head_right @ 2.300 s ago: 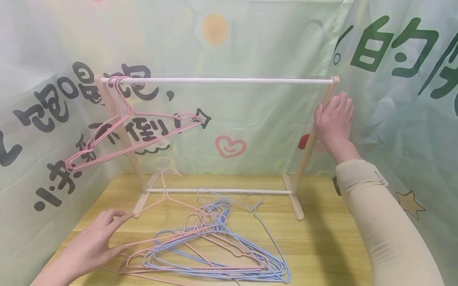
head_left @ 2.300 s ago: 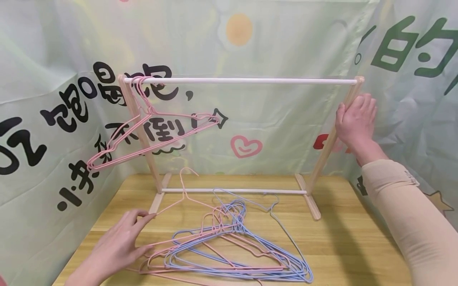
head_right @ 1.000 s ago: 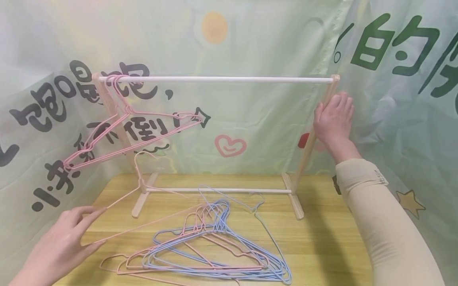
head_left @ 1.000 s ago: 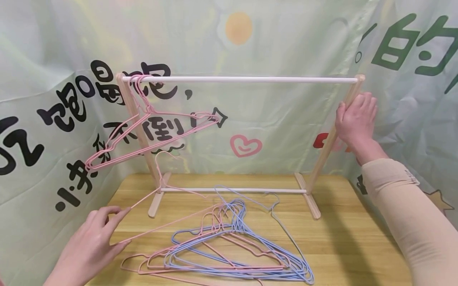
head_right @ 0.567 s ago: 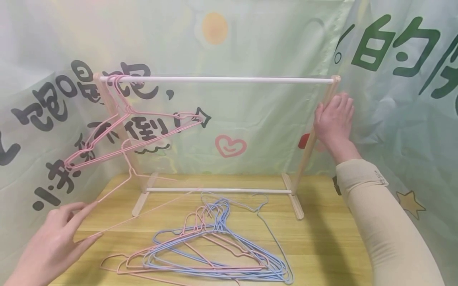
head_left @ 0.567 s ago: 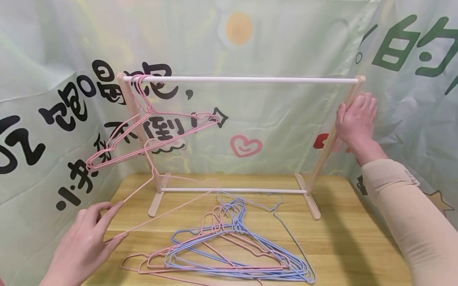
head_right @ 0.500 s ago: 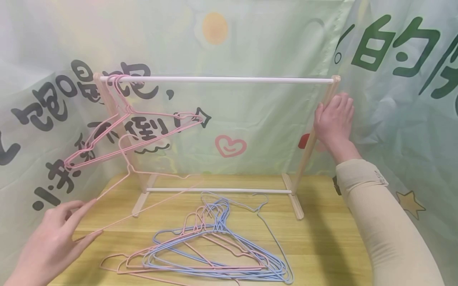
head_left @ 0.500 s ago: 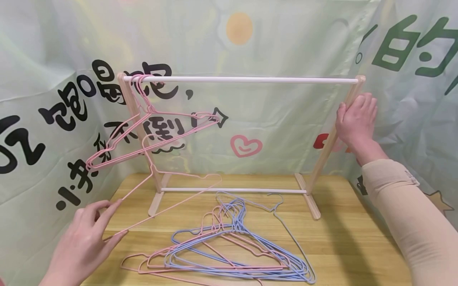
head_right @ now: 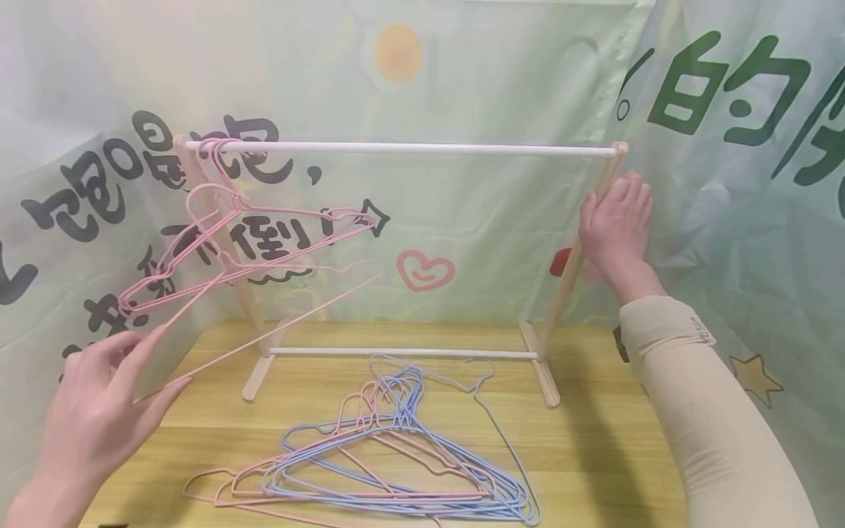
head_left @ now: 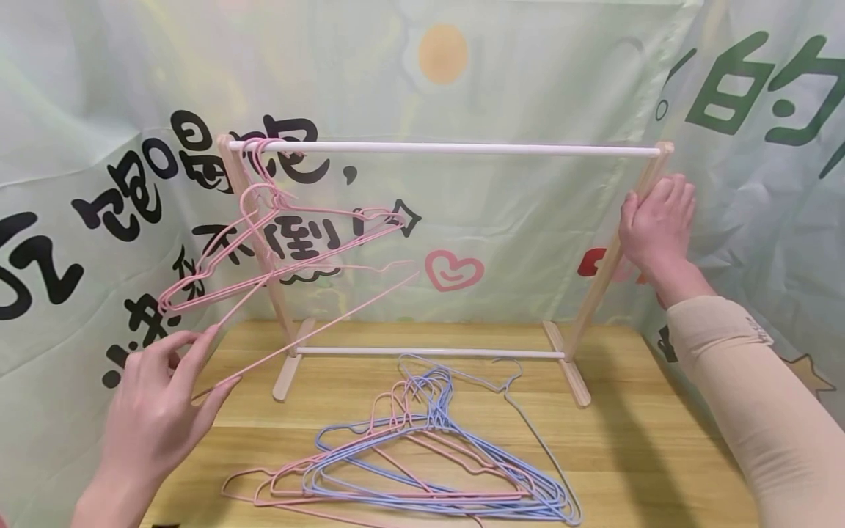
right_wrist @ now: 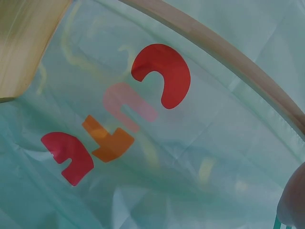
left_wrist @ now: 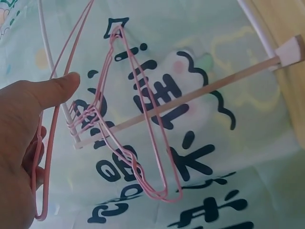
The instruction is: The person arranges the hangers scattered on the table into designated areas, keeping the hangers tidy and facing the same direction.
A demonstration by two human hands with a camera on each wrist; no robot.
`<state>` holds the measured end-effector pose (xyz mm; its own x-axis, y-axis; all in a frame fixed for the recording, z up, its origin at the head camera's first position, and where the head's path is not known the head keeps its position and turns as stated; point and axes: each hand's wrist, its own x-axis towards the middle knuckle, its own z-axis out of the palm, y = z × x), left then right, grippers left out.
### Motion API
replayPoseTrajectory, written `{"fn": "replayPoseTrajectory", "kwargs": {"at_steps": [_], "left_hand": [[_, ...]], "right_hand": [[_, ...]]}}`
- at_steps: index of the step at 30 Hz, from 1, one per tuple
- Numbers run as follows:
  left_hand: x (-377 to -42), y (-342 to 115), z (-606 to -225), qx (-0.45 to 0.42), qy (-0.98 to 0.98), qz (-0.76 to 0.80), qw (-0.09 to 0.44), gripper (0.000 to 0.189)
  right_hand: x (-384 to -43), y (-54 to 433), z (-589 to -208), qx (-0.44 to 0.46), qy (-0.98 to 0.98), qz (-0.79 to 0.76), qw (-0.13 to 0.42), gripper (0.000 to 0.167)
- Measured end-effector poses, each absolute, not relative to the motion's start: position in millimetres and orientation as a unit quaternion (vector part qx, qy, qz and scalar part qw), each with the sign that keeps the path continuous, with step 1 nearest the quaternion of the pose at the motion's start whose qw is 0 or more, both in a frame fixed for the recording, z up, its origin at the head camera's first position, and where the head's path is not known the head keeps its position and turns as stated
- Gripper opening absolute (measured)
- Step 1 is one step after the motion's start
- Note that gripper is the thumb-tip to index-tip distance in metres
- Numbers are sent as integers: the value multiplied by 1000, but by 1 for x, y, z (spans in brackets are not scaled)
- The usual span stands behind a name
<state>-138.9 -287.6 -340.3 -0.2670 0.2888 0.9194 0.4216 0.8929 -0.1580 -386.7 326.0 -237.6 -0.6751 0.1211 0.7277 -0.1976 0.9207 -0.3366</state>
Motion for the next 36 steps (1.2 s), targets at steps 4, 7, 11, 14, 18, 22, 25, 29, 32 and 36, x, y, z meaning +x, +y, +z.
{"fn": "replayPoseTrajectory", "kwargs": {"at_steps": [4,7,11,14,18,22,25,29,32,36], "left_hand": [[-151,-286,-331,-218,-791,-51,569,64],[-160,-286,-325,-213,-787,-45,577,63],[-172,-284,-314,-208,-778,-41,592,61],[-181,-284,-305,-208,-780,-39,589,61],[-194,-286,-294,-216,-790,-38,573,60],[-206,-289,-287,-217,-800,-30,559,67],[-213,-292,-285,-214,-812,-16,542,75],[-223,-296,-286,-212,-821,4,530,78],[-228,-299,-290,-211,-820,10,532,78],[-232,-304,-297,-203,-824,11,528,77]], "right_hand": [[-386,326,-238,20,-894,199,401,42],[-386,327,-239,21,-894,199,402,41],[-386,327,-239,18,-895,199,399,42],[-385,328,-239,16,-896,199,397,43],[-385,328,-239,19,-894,200,400,44],[-386,328,-239,20,-894,198,402,43],[-387,328,-239,21,-894,196,403,43],[-387,328,-239,21,-893,197,404,43],[-388,327,-239,24,-892,199,405,42],[-388,327,-239,27,-891,200,406,41]]}}
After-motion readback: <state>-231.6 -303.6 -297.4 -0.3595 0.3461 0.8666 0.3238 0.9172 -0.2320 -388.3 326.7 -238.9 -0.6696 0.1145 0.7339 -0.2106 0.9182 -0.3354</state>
